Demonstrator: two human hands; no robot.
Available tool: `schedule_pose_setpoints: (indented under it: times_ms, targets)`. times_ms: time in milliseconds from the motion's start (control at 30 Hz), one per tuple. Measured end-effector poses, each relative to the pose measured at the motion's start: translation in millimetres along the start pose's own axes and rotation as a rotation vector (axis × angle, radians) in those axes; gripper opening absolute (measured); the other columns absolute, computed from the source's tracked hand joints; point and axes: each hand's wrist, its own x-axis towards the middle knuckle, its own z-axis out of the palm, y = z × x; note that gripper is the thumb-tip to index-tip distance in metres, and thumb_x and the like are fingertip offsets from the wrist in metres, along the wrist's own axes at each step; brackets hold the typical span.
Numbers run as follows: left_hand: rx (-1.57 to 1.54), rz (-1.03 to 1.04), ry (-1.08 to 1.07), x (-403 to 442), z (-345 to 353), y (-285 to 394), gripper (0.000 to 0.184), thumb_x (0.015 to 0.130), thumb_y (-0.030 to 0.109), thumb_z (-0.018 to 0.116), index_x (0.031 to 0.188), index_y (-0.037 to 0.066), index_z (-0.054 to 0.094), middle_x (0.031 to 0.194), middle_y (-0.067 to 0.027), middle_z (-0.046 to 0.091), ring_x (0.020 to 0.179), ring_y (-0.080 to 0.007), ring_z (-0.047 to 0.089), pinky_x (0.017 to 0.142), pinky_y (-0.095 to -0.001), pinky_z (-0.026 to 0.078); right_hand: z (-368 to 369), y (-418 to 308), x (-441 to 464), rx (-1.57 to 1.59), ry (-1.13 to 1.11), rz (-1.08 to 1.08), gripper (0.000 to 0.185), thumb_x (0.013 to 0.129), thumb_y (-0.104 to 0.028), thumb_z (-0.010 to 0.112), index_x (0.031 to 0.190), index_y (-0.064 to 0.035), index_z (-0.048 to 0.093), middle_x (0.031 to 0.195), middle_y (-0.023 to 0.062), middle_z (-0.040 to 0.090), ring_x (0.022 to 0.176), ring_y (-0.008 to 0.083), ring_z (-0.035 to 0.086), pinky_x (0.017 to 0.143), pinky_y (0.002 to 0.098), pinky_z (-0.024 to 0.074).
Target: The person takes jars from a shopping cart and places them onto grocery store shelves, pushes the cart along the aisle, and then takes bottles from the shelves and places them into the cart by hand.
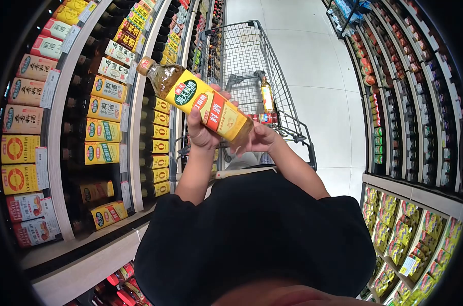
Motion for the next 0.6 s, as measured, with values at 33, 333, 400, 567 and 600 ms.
schedule_pose_setpoints:
  times_ms: [33,333,400,567,600]
  targets:
    - [0.020,-0.007,-0.027,0.4,-0.5,-0.6,0.083,0.087,0.037,0.068,0.151,0.016,0.021,0.121,-0.0141,0.052,0.109,-0.0301,0.057,0.095,-0.0554,0.049,-0.1,-0.4,-0.8,0.011,-0.010,0.019,0.092,0.076,-0.041,0.082,0.146,-0.0074,0.033,0.128,0.0207,0.058,0.110,0.0430,0.063,0.086,0.0531,0.0577]
    - [0.339,-0.103,-0.145,7.5,6.8,-1.5,0.091,0.075,0.032,0.080,0.148,0.011,0.029,0.118,-0.0124,0.052,0.108,-0.0289,0.058,0.094,-0.0476,0.050,-4.1,-1.8,0.5,0.010,-0.053,-0.007,0.089,0.076,-0.035,0.083,0.145,-0.0070,0.034,0.127,0.0278,0.056,0.110,0.0421,0.063,0.090,0.0520,0.0561]
    - [0.325,-0.120,-0.152,12.0,3.9,-0.5,0.090,0.075,0.032,0.080,0.148,0.011,0.029,0.118,-0.0122,0.052,0.108,-0.0290,0.058,0.094,-0.0478,0.050,-2.3,-3.9,-1.9,-0.018,-0.042,0.009,0.090,0.076,-0.036,0.083,0.145,-0.0068,0.034,0.126,0.0278,0.056,0.109,0.0415,0.064,0.089,0.0516,0.0559]
    - [0.204,-0.151,-0.123,18.5,4.6,1.0,0.086,0.077,0.035,0.077,0.146,0.012,0.032,0.118,-0.0122,0.052,0.108,-0.0294,0.058,0.092,-0.0494,0.051,-1.5,-3.1,-5.5,0.052,-0.065,0.037,0.092,0.076,-0.043,0.082,0.146,-0.0062,0.035,0.128,0.0280,0.056,0.108,0.0400,0.064,0.088,0.0509,0.0556]
    - [0.167,-0.152,-0.112,18.7,7.4,2.1,0.084,0.077,0.036,0.076,0.145,0.012,0.033,0.118,-0.0124,0.052,0.107,-0.0295,0.058,0.092,-0.0494,0.051,0.5,-3.3,-5.3,0.092,-0.088,0.055,0.092,0.076,-0.045,0.081,0.146,-0.0059,0.035,0.129,0.0280,0.055,0.108,0.0395,0.064,0.088,0.0511,0.0555]
